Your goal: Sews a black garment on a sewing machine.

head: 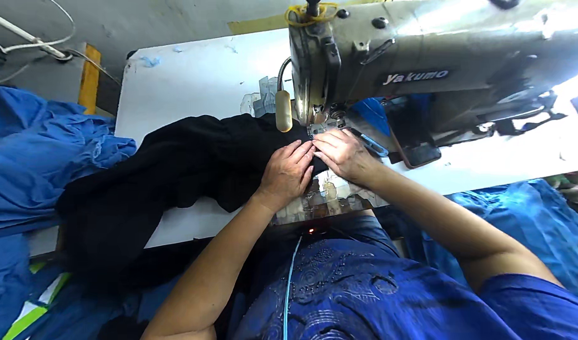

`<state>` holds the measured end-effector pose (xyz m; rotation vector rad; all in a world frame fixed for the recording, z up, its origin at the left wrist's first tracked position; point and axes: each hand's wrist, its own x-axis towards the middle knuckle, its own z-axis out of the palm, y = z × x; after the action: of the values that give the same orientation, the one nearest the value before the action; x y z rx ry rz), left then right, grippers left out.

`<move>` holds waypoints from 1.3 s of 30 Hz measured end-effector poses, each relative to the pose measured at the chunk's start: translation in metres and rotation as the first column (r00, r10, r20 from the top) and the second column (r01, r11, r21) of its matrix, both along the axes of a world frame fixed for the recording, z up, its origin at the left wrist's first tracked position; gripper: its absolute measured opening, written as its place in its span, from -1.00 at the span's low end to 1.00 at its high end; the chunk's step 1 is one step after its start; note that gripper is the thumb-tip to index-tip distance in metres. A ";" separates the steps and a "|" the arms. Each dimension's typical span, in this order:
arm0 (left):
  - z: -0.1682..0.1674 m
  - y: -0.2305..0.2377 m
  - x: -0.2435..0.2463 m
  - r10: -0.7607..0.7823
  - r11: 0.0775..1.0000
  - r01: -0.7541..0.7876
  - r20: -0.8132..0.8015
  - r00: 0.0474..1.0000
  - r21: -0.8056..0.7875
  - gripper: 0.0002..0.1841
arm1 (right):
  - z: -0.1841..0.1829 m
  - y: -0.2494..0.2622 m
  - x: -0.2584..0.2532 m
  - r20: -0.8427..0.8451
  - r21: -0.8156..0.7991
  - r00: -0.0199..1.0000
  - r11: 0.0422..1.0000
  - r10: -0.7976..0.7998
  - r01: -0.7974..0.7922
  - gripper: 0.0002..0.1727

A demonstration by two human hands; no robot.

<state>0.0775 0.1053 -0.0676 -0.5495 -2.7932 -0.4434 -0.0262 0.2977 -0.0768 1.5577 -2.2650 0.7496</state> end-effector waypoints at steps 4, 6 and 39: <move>-0.005 -0.001 -0.001 0.014 0.999 -0.013 -0.023 1.000 0.030 -0.53 | -0.004 0.004 -0.001 -0.004 -0.025 1.000 0.999 -0.031 0.031 -0.63; -0.005 -0.001 -0.001 0.016 0.999 -0.015 -0.034 0.999 0.031 -0.54 | -0.003 0.003 -0.001 -0.012 -0.016 0.999 0.999 -0.042 0.041 -0.64; 0.016 0.000 0.008 -0.037 0.996 0.036 0.005 0.999 0.079 -0.68 | -0.004 0.022 0.009 0.242 -0.165 0.956 0.978 0.168 -0.131 -0.76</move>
<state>0.0859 0.1051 -0.0520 -0.5832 -2.7621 -0.5614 -0.0167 0.3197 -0.0803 1.6585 -2.2181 1.1942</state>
